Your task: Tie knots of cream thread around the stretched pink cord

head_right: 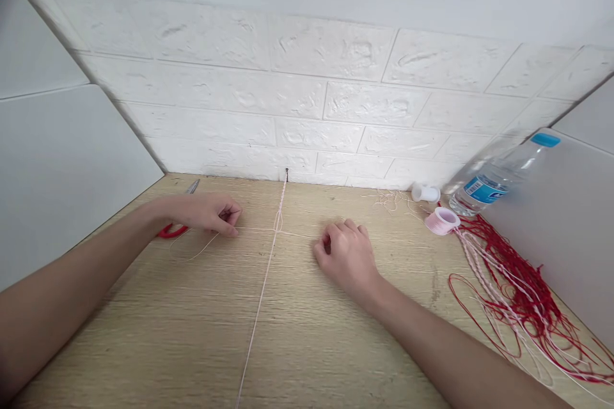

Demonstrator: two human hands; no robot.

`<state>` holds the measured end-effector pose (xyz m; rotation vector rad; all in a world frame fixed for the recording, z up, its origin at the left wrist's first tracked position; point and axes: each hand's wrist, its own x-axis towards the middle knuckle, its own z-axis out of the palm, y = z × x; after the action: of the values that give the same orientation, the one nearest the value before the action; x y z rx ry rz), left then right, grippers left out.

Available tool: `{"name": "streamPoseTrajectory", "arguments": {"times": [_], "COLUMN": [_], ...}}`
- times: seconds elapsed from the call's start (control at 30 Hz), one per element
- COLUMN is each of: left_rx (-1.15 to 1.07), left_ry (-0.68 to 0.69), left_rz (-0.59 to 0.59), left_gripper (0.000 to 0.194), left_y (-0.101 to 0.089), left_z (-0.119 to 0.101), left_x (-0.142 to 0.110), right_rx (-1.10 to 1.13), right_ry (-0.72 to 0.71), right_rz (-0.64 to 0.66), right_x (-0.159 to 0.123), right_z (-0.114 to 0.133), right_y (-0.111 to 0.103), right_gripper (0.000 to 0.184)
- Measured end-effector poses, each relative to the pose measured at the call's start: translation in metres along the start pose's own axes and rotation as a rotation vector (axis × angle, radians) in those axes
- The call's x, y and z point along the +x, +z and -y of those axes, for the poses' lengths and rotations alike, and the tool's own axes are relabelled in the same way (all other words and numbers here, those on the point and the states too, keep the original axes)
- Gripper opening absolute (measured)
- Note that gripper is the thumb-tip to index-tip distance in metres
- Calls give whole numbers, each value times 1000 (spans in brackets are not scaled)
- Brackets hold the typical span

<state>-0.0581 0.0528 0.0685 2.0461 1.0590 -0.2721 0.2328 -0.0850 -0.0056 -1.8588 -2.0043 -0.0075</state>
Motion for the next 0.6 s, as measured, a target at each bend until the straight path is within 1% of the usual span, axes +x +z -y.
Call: {"name": "streamPoseTrajectory", "arguments": {"times": [0.2,0.3,0.33,0.4,0.47,0.5,0.53,0.57,0.6], "left_rx": [14,59,66,81,137,161,166,148,116], "left_ry": [0,31,48,84,139,147,134,110,114], "left_rz": [-36,-75,-104,-223,-350,-476,-646,-789,-879], "left_gripper": [20,22,26,32,28,23,20,19,19], "left_y": [-2,-3,-2,4,19,28,40,51,63], "left_z": [7,1,-3,-16,-31,-37,-43,-47,-50], "left_x": [0,-4,-5,-5,0,4,9,14,20], "right_rx": [-36,-25,-13,23,75,107,138,165,196], "right_ry": [3,-20,-37,-78,-123,-145,-163,-175,-187], "right_rz": [-40,-136,-178,-233,-217,-179,-132,-85,-51], "right_x": [1,0,-1,-4,-7,-7,-6,-3,1], "right_z": [-2,-2,-1,3,11,16,22,29,34], "right_y": [2,0,-1,-5,-9,-11,-13,-13,-13], "right_gripper": [17,9,11,19,21,22,23,24,26]}}
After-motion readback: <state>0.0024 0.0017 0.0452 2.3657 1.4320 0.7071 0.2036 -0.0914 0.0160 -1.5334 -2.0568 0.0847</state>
